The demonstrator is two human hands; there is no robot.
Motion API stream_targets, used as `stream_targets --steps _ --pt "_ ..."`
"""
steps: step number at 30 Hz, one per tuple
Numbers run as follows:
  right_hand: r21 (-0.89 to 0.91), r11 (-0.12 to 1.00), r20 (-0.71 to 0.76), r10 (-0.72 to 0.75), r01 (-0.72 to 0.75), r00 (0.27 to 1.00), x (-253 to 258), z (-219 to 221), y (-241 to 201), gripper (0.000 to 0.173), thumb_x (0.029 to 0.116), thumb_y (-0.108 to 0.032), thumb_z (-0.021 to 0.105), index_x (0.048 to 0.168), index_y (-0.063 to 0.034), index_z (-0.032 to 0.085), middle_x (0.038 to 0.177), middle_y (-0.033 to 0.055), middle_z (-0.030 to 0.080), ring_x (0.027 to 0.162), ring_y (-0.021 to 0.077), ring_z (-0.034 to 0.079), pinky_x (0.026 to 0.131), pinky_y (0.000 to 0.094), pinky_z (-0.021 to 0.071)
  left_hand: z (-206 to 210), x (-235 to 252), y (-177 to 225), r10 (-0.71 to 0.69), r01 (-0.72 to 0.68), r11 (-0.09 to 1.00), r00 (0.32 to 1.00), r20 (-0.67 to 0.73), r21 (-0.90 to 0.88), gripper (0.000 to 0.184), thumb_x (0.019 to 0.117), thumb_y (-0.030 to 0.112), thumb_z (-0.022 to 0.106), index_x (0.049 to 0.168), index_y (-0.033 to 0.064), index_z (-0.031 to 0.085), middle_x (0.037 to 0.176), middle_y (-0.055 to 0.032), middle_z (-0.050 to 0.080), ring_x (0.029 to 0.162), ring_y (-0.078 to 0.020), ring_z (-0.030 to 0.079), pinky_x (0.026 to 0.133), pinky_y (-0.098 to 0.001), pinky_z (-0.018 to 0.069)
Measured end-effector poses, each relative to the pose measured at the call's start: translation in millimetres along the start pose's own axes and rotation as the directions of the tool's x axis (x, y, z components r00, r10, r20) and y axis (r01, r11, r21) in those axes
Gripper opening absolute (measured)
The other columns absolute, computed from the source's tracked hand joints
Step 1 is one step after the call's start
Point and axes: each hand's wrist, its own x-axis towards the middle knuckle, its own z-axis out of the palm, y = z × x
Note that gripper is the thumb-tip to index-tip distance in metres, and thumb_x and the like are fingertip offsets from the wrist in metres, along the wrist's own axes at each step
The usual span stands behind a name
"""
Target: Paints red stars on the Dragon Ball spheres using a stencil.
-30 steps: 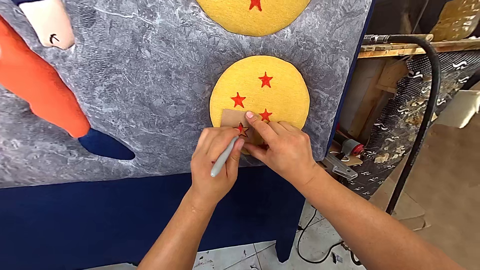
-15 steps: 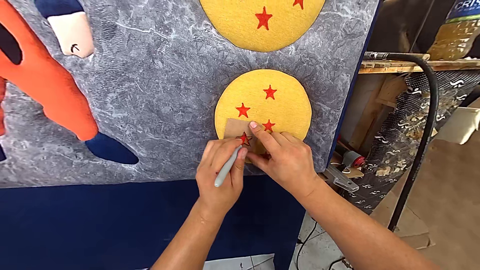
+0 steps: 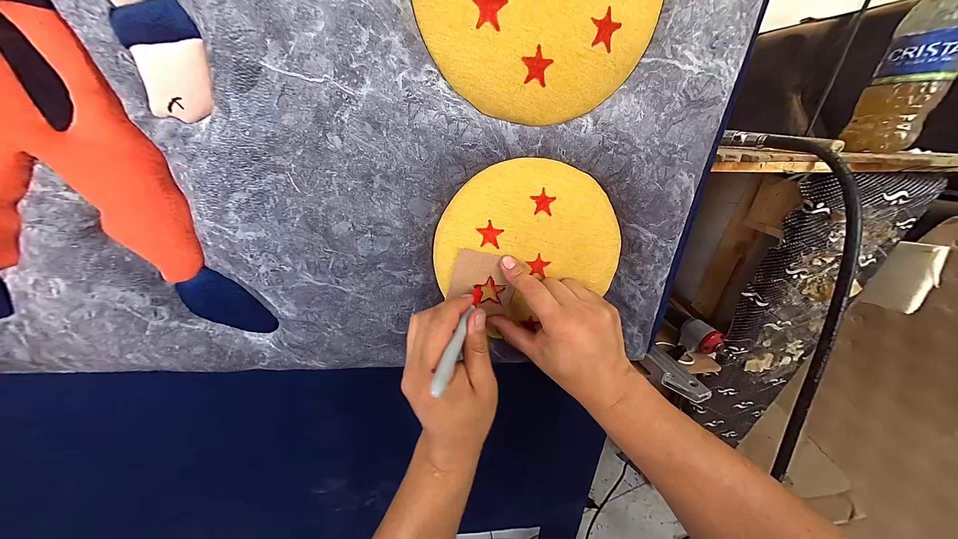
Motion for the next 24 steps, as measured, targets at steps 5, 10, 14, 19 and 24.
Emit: stream_targets --steps 5,10,14,19,24 --pt "0.005 1.0 0.005 0.005 -0.005 1.0 -1.3 0.6 -0.4 0.056 0.0943 -0.046 0.068 0.143 -0.0201 0.064 0.08 0.0021 0.065 0.069 0.0207 0.061 0.058 0.0352 0.0491 6.7 -1.1 8.1 0.03 -0.031 0.999 0.999 0.031 0.017 0.022 0.1019 0.021 0.064 0.113 0.0053 0.073 0.106 -0.0051 0.071 0.102 -0.0134 0.067 0.088 -0.0285 0.0576" --pt "0.0 1.0 0.003 -0.003 0.003 1.0 -1.6 1.3 1.0 0.055 0.0941 -0.045 0.068 0.143 -0.0202 0.063 0.079 0.0016 0.065 0.069 0.0204 0.061 0.058 0.0346 0.0486 7.7 -3.8 12.9 0.015 -0.016 0.999 0.999 0.045 0.043 0.022 0.1019 0.021 0.062 0.113 0.0037 0.072 0.105 -0.007 0.07 0.101 -0.0146 0.066 0.087 -0.0294 0.0563" --pt "-0.004 1.0 0.008 0.008 -0.008 1.0 -1.2 0.5 -0.2 0.057 0.0938 -0.049 0.069 0.143 -0.021 0.063 0.08 0.0012 0.065 0.069 0.0201 0.061 0.058 0.0345 0.0492 4.4 1.3 8.1 0.015 -0.018 0.998 0.999 0.043 0.059 0.022 0.102 0.022 0.064 0.112 0.0045 0.073 0.105 -0.0055 0.071 0.101 -0.0128 0.067 0.088 -0.0275 0.0576" --pt "0.008 1.0 0.021 0.014 -0.014 1.0 -2.2 1.1 0.1 0.055 0.0941 -0.045 0.068 0.143 -0.0215 0.063 0.079 0.0015 0.065 0.07 0.0206 0.061 0.058 0.0348 0.049 5.5 1.5 12.3 0.014 -0.017 0.999 0.998 0.065 0.051 0.022 0.1019 0.021 0.063 0.112 0.0037 0.073 0.103 -0.005 0.07 0.098 -0.0109 0.067 0.085 -0.0252 0.0571" --pt "0.007 1.0 0.01 0.023 -0.023 1.0 -1.6 0.3 -1.1 0.058 0.0928 -0.051 0.071 0.143 -0.0211 0.064 0.08 0.0012 0.066 0.07 0.0201 0.062 0.059 0.0342 0.0497 -9.7 10.3 -0.2 0.023 -0.029 0.998 0.994 0.102 0.063 0.022 0.1023 0.021 0.063 0.112 0.004 0.073 0.105 -0.004 0.072 0.099 -0.0091 0.069 0.086 -0.0252 0.0586"
